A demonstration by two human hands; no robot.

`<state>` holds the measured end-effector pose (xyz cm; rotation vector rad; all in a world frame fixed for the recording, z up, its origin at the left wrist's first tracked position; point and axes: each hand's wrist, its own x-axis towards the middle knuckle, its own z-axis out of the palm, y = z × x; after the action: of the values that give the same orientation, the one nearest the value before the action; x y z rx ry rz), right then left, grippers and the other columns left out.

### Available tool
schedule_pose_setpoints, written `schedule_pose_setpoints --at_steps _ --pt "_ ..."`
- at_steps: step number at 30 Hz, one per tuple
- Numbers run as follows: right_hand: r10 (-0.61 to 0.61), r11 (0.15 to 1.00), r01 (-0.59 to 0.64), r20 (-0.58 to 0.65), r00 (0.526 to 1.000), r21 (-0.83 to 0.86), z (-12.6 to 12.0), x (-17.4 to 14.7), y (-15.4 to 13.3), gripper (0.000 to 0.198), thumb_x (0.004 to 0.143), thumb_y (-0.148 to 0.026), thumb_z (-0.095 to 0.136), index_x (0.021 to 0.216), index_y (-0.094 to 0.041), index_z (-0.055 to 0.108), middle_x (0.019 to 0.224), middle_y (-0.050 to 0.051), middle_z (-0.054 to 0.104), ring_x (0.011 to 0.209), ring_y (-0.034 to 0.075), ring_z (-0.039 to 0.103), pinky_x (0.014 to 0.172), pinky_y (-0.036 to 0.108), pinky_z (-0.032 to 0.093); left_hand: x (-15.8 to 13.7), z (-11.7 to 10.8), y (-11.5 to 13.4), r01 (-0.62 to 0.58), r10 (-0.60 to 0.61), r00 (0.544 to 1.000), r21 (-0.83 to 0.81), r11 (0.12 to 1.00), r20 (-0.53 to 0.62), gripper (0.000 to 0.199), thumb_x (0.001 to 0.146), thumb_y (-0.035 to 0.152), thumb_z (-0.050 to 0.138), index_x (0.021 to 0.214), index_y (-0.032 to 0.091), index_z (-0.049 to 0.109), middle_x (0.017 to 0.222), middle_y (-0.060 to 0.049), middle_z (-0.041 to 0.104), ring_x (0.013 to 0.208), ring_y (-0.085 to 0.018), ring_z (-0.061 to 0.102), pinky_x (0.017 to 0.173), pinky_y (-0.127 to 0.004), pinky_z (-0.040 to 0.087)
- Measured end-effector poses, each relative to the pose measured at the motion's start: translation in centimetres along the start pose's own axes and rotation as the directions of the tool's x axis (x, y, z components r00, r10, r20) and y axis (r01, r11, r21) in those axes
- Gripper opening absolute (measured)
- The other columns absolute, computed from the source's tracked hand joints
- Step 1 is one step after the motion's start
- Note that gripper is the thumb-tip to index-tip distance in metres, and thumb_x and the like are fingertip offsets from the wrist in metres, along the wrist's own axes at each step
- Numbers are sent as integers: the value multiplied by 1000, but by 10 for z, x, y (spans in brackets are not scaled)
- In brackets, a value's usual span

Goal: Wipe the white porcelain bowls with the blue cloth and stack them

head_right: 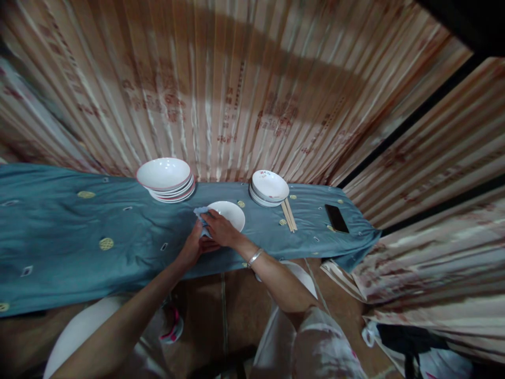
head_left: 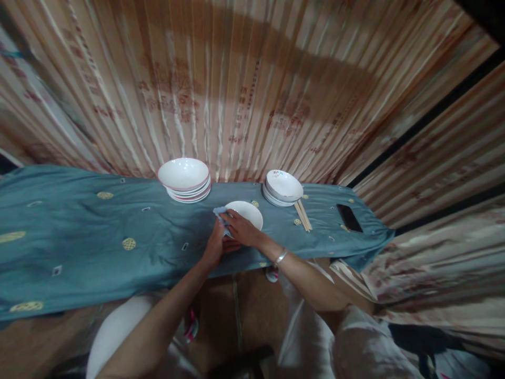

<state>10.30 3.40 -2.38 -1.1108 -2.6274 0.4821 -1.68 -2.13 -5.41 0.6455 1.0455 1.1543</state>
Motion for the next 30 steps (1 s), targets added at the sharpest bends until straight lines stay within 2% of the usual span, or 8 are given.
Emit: schedule_pose_setpoints --at_steps 3,8,12,15,18,21,26,30 --pt "-3 998 1 -32 999 -68 2 6 0 52 92 -11 40 145 -14 39 148 18 40 135 24 42 110 42 39 -2 1 2 56 -56 998 -15 998 -7 76 92 50 47 155 29 10 89 -8 74 73 -24 73 69 -39 60" --pt "28 990 -34 -42 999 -137 9 11 11 55 94 -19 40 147 -9 33 154 22 28 137 29 39 109 45 42 -4 1 5 32 -32 999 2 999 1 74 93 43 49 155 30 10 83 -6 75 71 -25 73 66 -39 60" --pt "2 985 -13 -61 998 -171 11 12 19 58 92 -16 41 149 -10 30 155 19 30 139 28 38 112 43 40 -4 -1 2 14 -14 999 1 1000 33 74 93 37 50 155 28 10 76 -5 74 68 -24 73 66 -38 60" --pt "48 974 -59 -54 997 -219 7 10 17 58 92 -17 44 148 -6 30 156 20 28 140 28 37 111 41 40 -3 -3 0 5 -5 999 0 1000 47 75 93 36 51 155 26 9 71 -4 73 66 -23 73 64 -37 60" --pt "126 955 -127 -19 992 -267 -2 8 13 57 93 -22 47 144 -2 35 156 23 25 137 30 40 108 41 43 -2 -4 -1 -3 3 998 -15 1000 59 77 93 38 53 155 25 9 70 -5 73 66 -23 73 62 -35 60" --pt "191 928 -170 30 981 -332 -11 5 9 51 93 -28 49 138 -4 44 156 21 27 134 31 44 106 43 44 -2 -3 -1 11 -10 998 -16 1000 63 78 93 36 53 155 26 6 70 -5 73 67 -23 74 62 -35 60" --pt "274 876 -197 118 954 -441 -22 -2 6 42 97 -34 45 128 -8 55 155 17 32 138 30 39 108 46 41 -2 -4 -1 18 -18 997 -8 1000 82 78 94 37 51 155 25 4 76 -6 74 69 -23 74 65 -36 61" --pt "290 872 -176 192 938 -457 -29 -7 4 38 97 -33 44 117 -8 64 145 18 48 129 31 50 105 44 43 -2 -3 -2 11 -11 998 -9 1000 66 77 94 35 51 155 25 4 74 -6 73 69 -23 74 65 -36 61"
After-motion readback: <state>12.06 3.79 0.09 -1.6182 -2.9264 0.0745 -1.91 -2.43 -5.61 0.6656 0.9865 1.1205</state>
